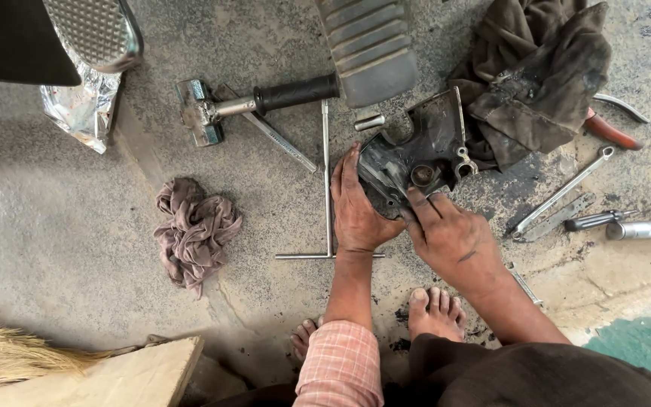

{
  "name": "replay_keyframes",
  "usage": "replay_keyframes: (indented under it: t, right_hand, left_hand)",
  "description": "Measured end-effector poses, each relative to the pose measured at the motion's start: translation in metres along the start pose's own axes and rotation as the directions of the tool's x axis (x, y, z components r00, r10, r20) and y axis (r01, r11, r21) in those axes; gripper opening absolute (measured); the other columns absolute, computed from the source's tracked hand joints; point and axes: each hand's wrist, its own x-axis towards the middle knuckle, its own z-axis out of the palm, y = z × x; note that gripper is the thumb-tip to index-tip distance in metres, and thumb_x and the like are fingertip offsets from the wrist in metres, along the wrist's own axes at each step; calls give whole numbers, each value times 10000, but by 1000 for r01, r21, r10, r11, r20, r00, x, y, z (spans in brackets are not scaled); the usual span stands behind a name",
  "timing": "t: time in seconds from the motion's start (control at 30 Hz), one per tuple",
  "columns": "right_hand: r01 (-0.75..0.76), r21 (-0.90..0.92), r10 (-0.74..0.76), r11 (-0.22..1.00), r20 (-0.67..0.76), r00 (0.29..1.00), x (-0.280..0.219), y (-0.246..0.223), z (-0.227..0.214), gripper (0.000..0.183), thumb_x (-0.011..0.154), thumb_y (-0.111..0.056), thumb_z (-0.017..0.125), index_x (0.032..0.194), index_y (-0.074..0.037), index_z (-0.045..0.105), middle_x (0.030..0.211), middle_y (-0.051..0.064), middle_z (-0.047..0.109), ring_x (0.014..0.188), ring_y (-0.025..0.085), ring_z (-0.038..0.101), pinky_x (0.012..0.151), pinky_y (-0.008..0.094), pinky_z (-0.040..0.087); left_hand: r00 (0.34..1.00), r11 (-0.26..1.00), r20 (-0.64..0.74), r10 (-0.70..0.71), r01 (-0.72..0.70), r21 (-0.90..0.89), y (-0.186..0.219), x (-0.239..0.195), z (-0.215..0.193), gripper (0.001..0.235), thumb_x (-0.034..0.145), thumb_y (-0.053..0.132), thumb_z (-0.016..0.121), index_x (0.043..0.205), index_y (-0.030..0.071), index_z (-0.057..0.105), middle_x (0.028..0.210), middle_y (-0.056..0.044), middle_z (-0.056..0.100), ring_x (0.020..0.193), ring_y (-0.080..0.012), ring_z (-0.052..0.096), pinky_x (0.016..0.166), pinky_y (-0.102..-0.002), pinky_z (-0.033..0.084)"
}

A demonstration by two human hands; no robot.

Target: The person cleans and scrapes grease from a motorcycle part using a screwdriver and a rag.

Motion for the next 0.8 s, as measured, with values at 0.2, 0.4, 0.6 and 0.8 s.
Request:
replay_keyframes:
  t: [0.2,0.4,0.6,0.8]
  right_hand:
    - [69,161,-47,985,-133,990,5,3,21,369,968,-260,654,1262,-37,651,908,161,673,626,344,694,532,421,574]
    - [98,132,-84,986,-108,991,16,0,24,456,908,-219,674,1315,-13,659,930,186,667,678,388,689,571,464,575]
    - [-57,77,61,995,-54,997,17,6,15,333,922,-252,682,1194,-61,694,920,173,685,630,399,685,562,478,570]
    - [147,223,-121,964,-128,984,27,11,11,361,940,-194,668,1248,-5,664,857,177,643,634,358,679,549,457,567]
  left_hand:
    - [998,1000,-65,-11,11,-13,-3,-3,4,1052,731,365,864,1546,40,284,1566,-174,460,1447,-405,466,1259,-490,374]
    - [997,1000,-80,-3,4,13,0,-2,0,894,803,288,797,1531,40,341,1568,-169,497,1458,-379,498,1264,-471,394]
    - [997,1000,-73,12,-12,5,2,0,6,947,738,318,809,1498,14,333,1515,-185,499,1401,-398,491,1216,-487,395]
    - [994,999,-100,48,-47,10,2,5,4,940,766,327,811,1517,25,334,1549,-177,499,1436,-386,498,1246,-489,402]
